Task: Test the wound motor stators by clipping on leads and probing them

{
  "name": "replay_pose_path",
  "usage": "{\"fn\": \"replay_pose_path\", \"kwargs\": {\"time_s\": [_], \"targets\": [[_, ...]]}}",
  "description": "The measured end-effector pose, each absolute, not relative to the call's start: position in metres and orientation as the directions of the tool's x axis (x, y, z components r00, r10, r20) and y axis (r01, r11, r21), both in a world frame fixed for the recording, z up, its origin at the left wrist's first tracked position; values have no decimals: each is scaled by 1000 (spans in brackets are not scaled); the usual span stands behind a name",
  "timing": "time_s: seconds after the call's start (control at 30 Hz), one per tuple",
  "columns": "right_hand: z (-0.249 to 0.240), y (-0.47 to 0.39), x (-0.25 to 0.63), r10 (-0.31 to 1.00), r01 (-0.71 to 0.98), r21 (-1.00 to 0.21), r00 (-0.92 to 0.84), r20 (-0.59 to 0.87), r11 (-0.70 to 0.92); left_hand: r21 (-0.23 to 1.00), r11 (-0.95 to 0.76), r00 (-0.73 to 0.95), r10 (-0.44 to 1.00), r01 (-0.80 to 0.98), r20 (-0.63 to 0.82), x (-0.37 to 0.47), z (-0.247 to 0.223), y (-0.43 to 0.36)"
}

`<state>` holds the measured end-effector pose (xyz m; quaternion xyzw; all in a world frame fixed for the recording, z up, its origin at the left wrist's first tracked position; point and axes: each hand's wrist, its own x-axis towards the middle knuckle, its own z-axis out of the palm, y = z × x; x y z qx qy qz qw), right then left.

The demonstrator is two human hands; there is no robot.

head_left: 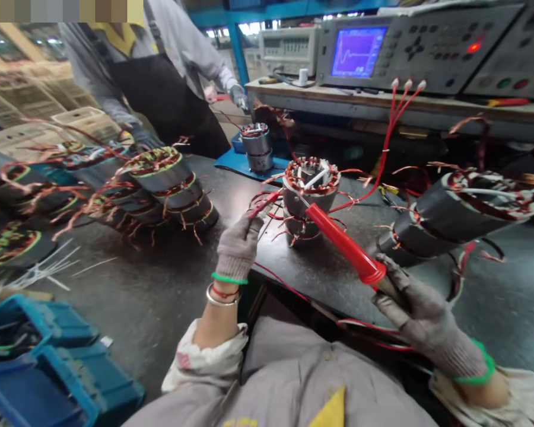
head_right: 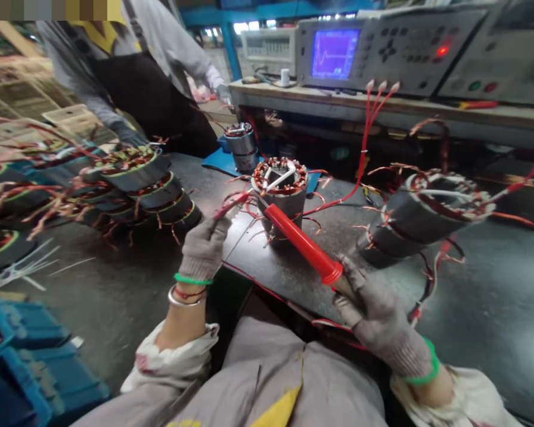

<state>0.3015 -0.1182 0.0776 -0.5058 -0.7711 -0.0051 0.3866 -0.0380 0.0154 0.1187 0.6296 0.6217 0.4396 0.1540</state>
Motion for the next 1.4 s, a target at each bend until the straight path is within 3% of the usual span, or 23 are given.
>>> {"fn": "replay_pose_path", "kwargs": {"time_s": [0.17, 0.27, 0.43, 0.5, 0.67, 0.87, 1.0, 1.4], "targets": [[73, -159, 310, 774, 805, -366, -170, 610, 466, 728, -307, 57, 936, 613, 347, -19, 118, -24], [65, -200, 320, 797, 871, -349, -76, 599, 346, 770, -428, 240, 904, 474, 355, 14, 104, -42], [57, -251, 348, 808, 932, -343, 112, 579, 117, 833, -480, 389, 848, 277, 360, 93, 84, -39], [60, -256, 360, 792, 933, -354, 164, 588, 70, 817, -494, 369, 849, 298, 378, 121, 87, -28], [77, -214, 381, 725, 918, -396, 253, 641, 30, 759, -404, 133, 909, 511, 395, 177, 109, 14], [77, -195, 383, 739, 905, -426, 279, 614, 12, 791, -410, 272, 909, 454, 314, 187, 95, 25], [58, -224, 380, 773, 900, -434, 294, 562, -27, 756, -379, 266, 924, 533, 276, 166, 70, 16], [20, -254, 366, 869, 893, -444, 282, 408, -82, 641, -218, 341, 937, 736, -72, 172, 20, 9]]}}
